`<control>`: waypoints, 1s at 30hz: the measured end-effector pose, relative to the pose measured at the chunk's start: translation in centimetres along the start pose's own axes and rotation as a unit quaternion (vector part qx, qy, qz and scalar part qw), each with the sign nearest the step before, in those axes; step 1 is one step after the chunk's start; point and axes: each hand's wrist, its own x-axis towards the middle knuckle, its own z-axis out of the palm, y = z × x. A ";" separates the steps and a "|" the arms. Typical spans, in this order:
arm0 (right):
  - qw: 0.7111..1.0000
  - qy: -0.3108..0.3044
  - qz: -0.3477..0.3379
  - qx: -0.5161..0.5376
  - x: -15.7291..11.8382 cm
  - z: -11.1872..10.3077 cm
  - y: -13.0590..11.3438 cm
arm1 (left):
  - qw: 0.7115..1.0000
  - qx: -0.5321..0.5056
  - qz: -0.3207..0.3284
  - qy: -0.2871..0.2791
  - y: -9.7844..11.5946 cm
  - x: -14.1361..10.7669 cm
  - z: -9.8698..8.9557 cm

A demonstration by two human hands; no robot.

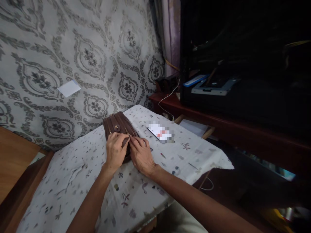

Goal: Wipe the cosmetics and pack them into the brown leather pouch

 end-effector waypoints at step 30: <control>1.000 -0.023 -0.001 0.000 -0.7 -0.4 0.0 | 1.000 -0.010 -0.009 -0.010 0.3 -0.6 0.0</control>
